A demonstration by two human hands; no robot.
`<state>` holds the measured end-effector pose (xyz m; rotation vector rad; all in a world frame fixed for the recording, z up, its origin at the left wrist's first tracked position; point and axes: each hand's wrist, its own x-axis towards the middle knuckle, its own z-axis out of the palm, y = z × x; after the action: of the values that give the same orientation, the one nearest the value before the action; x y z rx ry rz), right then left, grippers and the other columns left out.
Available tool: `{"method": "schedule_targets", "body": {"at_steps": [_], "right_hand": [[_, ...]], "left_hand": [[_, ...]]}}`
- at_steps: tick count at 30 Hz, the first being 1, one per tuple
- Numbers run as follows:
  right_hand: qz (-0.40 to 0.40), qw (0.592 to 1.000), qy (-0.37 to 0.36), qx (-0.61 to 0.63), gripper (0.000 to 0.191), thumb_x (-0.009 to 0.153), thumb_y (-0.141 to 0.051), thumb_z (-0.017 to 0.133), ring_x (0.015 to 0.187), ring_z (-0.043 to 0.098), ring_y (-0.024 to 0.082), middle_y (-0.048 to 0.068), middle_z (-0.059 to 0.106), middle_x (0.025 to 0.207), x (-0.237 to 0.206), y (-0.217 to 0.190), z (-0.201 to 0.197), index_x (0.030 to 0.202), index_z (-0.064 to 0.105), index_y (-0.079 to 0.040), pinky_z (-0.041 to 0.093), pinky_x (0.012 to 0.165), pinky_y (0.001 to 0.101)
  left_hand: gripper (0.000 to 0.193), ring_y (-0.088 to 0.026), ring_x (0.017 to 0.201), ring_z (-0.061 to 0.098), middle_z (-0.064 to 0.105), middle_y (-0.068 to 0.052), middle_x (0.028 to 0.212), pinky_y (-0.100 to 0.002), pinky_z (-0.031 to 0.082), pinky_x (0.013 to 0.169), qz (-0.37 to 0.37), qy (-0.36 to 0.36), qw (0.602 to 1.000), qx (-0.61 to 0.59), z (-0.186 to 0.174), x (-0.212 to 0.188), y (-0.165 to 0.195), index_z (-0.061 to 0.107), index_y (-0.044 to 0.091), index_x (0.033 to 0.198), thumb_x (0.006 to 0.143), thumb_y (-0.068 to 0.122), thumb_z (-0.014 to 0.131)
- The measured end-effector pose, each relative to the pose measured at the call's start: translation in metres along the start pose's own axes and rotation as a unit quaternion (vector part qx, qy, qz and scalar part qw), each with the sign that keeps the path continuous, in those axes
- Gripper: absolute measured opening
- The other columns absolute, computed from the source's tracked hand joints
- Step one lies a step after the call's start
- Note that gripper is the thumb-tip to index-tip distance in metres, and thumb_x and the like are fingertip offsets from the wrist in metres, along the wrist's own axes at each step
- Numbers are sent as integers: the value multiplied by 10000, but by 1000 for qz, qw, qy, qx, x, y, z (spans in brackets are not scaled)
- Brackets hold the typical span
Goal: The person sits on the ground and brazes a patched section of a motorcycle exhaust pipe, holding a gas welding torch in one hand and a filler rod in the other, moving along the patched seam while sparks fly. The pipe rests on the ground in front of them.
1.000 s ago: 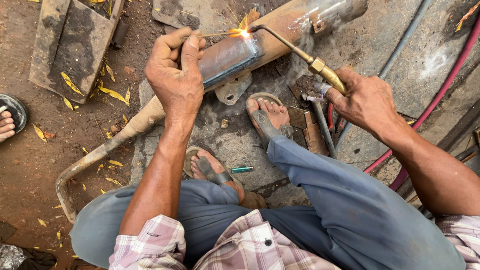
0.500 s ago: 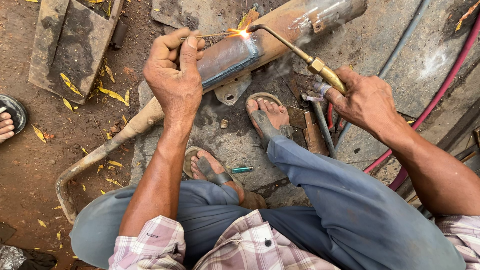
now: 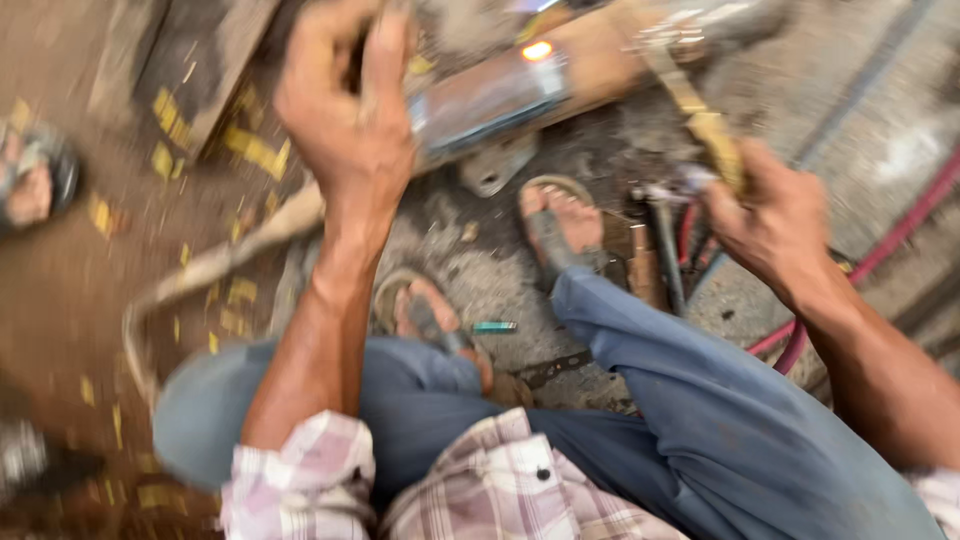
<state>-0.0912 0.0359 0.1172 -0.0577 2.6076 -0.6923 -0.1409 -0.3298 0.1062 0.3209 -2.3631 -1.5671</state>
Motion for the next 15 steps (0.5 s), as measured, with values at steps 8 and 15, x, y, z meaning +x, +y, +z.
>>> {"method": "schedule_targets", "body": {"at_steps": [8,15], "right_hand": [[-74,995,-11,-67,417,986,-211,767,647,696,213,105,730,849,-37,-66,24,1387,684,-133,555,598,364],[-223,958,87,-160,511,922,-177,828,747,695,302,140,720,938,-51,-79,76,1396,655,-95,530,650,396]], "left_hand": [[123,-147,943,744,713,-108,1083,-259,671,855,-29,111,986,-121,-115,-59,54,587,-36,1234,1134,33,607],[165,-191,1004,744,708,-129,1112,-308,668,932,-142,150,961,-185,-115,-115,-2,611,-66,1243,1120,42,595]]}}
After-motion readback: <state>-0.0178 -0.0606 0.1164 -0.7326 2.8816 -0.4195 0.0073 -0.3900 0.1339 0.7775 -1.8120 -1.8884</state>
